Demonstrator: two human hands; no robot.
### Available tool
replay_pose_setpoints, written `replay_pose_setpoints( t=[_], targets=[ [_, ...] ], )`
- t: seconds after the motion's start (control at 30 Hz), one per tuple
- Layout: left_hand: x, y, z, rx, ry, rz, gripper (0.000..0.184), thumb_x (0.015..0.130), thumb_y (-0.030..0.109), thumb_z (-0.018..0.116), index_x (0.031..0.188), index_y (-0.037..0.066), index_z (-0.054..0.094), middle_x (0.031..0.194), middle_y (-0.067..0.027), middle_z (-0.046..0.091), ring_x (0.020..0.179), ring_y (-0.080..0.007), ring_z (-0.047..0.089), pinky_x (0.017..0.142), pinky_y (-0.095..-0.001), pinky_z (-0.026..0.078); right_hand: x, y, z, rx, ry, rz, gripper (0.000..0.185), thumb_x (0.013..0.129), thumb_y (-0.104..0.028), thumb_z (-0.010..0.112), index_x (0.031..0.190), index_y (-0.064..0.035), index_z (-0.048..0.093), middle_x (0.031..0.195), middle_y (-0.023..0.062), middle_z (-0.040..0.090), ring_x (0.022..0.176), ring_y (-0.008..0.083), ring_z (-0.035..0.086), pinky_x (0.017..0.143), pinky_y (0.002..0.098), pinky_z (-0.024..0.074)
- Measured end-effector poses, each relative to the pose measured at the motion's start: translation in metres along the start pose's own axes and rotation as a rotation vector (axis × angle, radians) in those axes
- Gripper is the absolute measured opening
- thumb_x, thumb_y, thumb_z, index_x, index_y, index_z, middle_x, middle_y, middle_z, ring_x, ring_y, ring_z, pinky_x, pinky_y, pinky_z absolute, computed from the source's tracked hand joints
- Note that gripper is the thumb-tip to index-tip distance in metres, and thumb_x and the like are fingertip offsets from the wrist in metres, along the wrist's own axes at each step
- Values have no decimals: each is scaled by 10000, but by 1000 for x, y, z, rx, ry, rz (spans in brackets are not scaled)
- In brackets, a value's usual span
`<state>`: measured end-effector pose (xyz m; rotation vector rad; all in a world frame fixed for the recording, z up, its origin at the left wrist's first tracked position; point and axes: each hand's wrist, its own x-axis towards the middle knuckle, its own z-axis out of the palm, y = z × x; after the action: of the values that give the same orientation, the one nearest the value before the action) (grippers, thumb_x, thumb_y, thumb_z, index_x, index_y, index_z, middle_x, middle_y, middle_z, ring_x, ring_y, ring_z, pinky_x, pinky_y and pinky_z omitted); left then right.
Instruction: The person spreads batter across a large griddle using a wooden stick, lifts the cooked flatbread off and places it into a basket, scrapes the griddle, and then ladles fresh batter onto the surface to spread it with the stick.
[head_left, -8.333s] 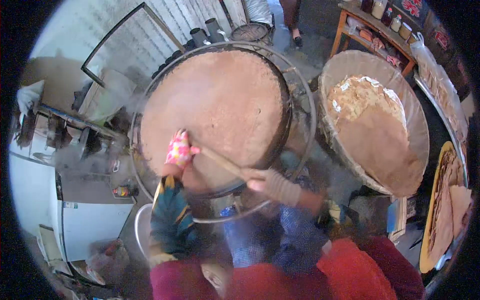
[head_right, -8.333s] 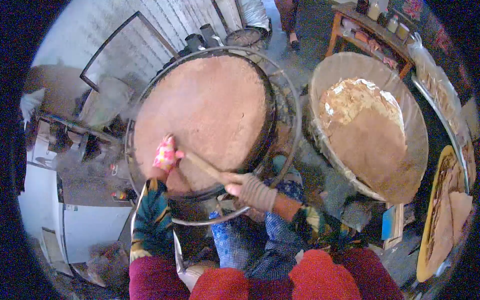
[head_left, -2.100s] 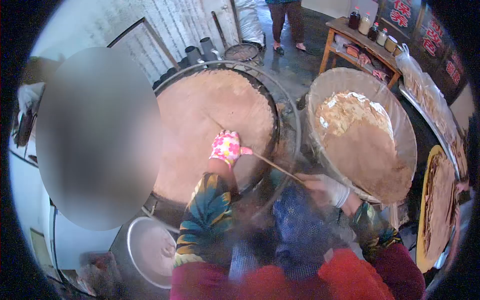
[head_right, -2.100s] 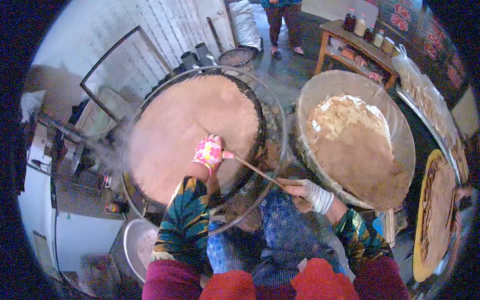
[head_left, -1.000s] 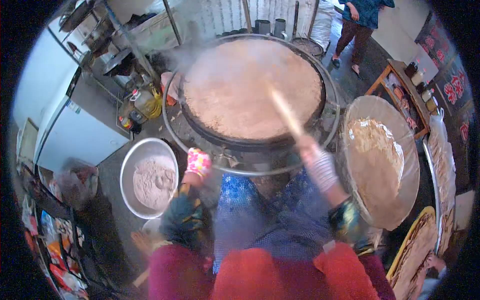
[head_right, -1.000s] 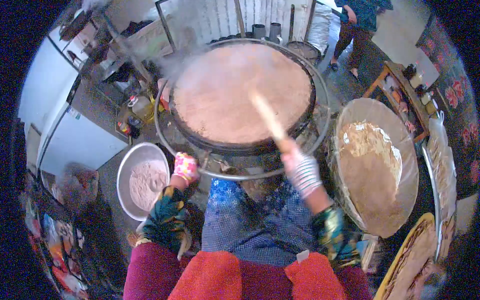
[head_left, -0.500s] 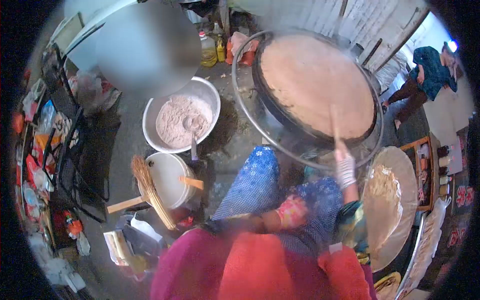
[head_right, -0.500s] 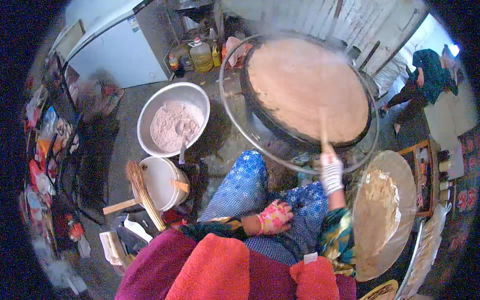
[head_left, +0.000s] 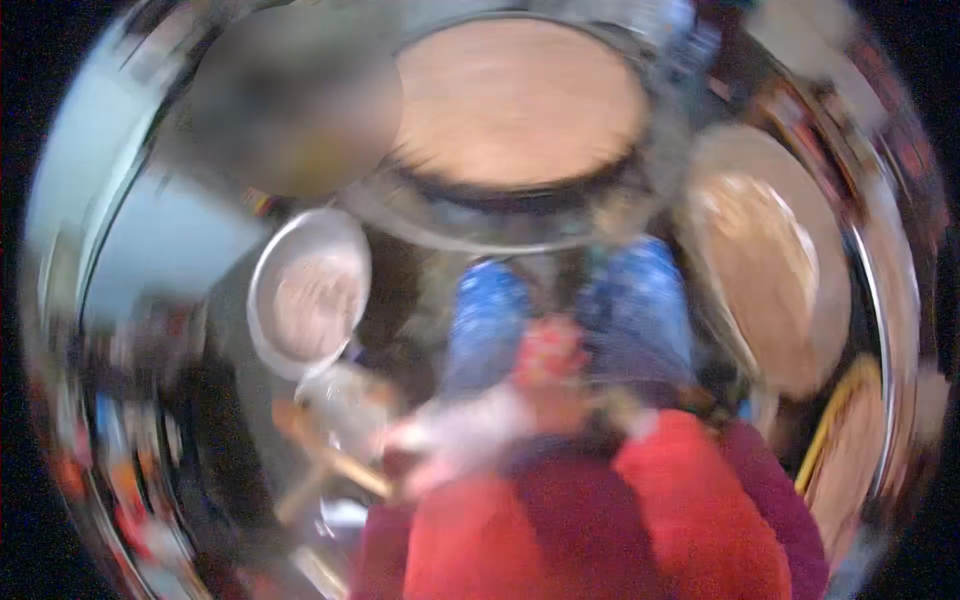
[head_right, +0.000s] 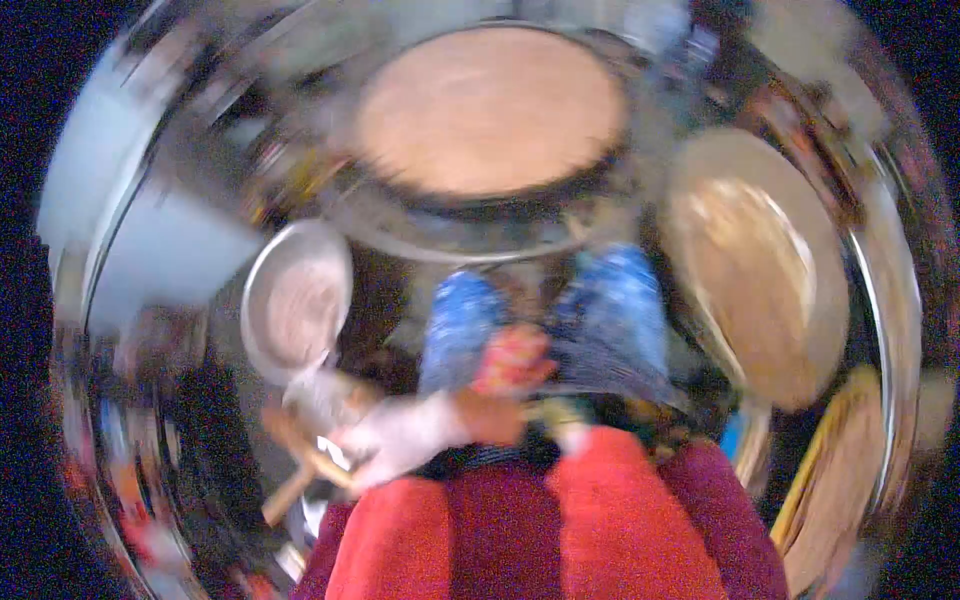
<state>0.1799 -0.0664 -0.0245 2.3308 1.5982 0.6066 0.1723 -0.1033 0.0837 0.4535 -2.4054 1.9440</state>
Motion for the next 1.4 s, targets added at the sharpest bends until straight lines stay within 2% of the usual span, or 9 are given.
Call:
replay_pose_setpoints(
  t=[0.2,0.27,0.33,0.43,0.53,0.6,0.83,1.17,1.4],
  targets=[
    [-16,-50,-5,498,41,-288,616,739,379,643,1227,41,476,1263,-230,446,1163,-405,400,949,-465,349,-62,13,-8,-603,690,11,656,677,-479,667,1186,-115,469,995,140,583,928,349,574,781,516,439],
    [-33,-74,5,400,-73,-367,658,771,434,584,1285,53,425,1305,-248,396,1209,-426,334,983,-497,300,-133,14,-30,-821,825,248,717,565,-548,673,1091,-93,496,938,123,560,915,325,555,760,562,396],
    [-49,-92,17,183,-170,-428,701,804,489,526,1342,65,374,1347,-265,345,1256,-446,267,1016,-530,251,-216,6,-31,-890,1256,192,527,578,-382,700,973,-74,535,885,146,570,849,343,571,689,501,438],
    [-58,-117,24,161,-104,-328,686,816,469,515,1287,-19,412,1297,-326,361,1199,-464,341,1014,-523,265,-316,-17,-18,-821,1253,1198,418,583,-251,651,936,-60,535,879,159,561,874,344,549,716,474,422],
    [-44,-113,27,269,-220,-333,632,853,434,526,1296,0,404,1333,-298,328,1233,-450,302,1043,-478,241,-422,-1,7,-1218,1524,1532,403,618,-251,678,943,-54,545,938,126,590,951,309,550,842,470,399],
    [-34,-104,29,282,-214,-329,633,842,436,536,1280,-7,420,1311,-303,350,1211,-457,324,1029,-485,260,-471,9,19,-1466,1493,1604,398,639,-235,667,985,-77,551,977,117,574,1023,294,502,926,491,320],
    [-17,-83,25,268,-246,-288,642,784,380,609,1277,10,427,1294,-278,383,1200,-463,335,1018,-500,279,-517,20,-5,-876,840,1872,230,778,-251,525,937,-118,626,998,83,614,1005,269,540,895,483,355],
    [-16,-52,12,240,-150,-360,603,790,380,574,1250,12,446,1299,-267,385,1201,-449,336,1013,-510,264,-554,15,-31,-772,1087,1820,255,780,-328,575,824,-94,664,802,153,649,794,332,624,714,429,499],
    [-7,-40,5,189,-139,-390,598,756,311,615,1251,20,449,1322,-249,375,1227,-437,306,1028,-532,229,-601,-66,-153,-907,1230,1844,272,679,-326,616,822,-104,684,828,179,650,790,327,638,724,407,512]
  ],
)
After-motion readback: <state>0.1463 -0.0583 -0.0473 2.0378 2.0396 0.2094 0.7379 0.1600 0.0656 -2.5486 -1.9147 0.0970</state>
